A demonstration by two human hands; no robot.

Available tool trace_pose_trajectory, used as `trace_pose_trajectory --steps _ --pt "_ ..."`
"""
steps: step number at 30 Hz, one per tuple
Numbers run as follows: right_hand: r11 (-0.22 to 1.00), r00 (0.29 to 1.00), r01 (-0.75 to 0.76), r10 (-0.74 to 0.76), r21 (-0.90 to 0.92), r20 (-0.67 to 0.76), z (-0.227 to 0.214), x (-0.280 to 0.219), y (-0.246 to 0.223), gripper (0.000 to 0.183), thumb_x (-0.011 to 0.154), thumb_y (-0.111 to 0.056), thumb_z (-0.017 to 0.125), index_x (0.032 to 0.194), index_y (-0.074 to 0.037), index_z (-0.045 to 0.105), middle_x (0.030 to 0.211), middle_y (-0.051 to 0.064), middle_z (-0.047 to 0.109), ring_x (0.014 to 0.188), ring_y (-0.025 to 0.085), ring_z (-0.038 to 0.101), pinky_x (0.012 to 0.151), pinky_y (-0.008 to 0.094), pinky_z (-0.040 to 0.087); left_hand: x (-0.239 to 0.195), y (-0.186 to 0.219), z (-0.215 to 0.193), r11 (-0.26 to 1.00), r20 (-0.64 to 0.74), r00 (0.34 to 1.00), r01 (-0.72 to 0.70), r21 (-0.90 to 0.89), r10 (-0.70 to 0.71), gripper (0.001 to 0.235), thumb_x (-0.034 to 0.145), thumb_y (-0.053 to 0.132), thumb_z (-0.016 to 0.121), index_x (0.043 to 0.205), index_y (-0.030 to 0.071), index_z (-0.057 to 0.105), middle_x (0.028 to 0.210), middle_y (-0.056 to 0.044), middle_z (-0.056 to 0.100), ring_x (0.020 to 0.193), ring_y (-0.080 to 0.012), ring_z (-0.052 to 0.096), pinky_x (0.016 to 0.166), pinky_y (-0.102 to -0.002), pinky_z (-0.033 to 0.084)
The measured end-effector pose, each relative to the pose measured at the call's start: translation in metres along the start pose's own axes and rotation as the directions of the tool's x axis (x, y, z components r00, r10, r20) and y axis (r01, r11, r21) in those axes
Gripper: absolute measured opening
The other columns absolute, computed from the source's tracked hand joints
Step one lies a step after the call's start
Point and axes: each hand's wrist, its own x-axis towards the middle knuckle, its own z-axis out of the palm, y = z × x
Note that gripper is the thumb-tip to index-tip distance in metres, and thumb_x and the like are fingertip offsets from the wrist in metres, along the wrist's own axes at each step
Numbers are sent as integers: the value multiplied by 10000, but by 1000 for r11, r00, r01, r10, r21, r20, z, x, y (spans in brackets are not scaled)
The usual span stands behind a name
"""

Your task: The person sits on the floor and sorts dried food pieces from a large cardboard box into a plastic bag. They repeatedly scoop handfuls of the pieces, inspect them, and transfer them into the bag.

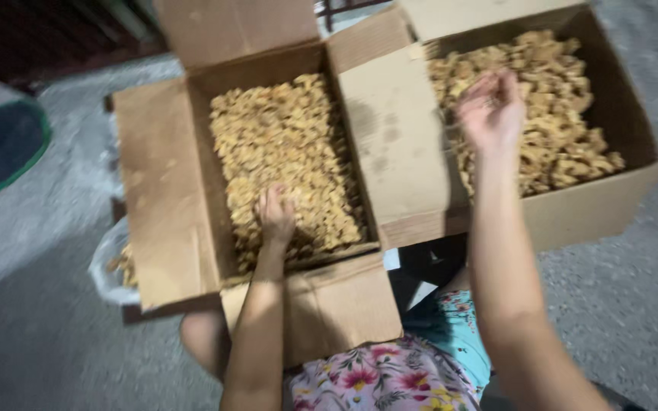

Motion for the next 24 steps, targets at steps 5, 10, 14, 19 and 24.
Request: trace_pose_trajectory --steps 5,10,14,19,24 --pt "951 957 -290 288 106 38 -32 -47 199 228 1106 -305 576 1007 -148 710 961 28 730 888 155 690 812 312 579 23 -24 6 982 97 982 172 -84 -164 519 942 278 659 1410 80 551 1380 -222 583 1296 -410 507 1135 -513 396" --pt "905 896 -406 421 127 -138 -79 -62 295 249 1010 -335 621 919 -144 750 799 39 708 712 191 628 740 381 551 43 11 -1 938 572 807 -72 340 -145 1008 742 519 845 1536 134 359 1505 -290 366 1417 -491 278 1115 -669 200" --pt "920 806 -390 363 42 -467 -119 -48 290 267 979 -364 629 807 -177 708 763 17 693 684 194 599 706 401 527 25 28 8 838 738 526 -84 540 -423 841 791 484 810 1487 257 398 1503 -147 465 1459 -322 315 1175 -598 232" --pt "923 836 -385 351 3 -422 -137 -33 285 225 969 -331 652 840 -158 715 789 38 705 714 214 616 717 394 525 6 5 26 876 711 619 -74 476 -334 399 1013 235 612 1406 277 554 1403 -118 639 1431 -319 437 1191 -684 223" --pt "922 847 -386 344 -22 -406 -133 -38 282 187 968 -280 663 860 -139 720 787 34 713 707 209 617 710 384 517 3 11 -4 929 655 708 4 370 -263 542 745 146 784 1243 299 633 1396 -105 544 1341 -407 401 1070 -638 312"
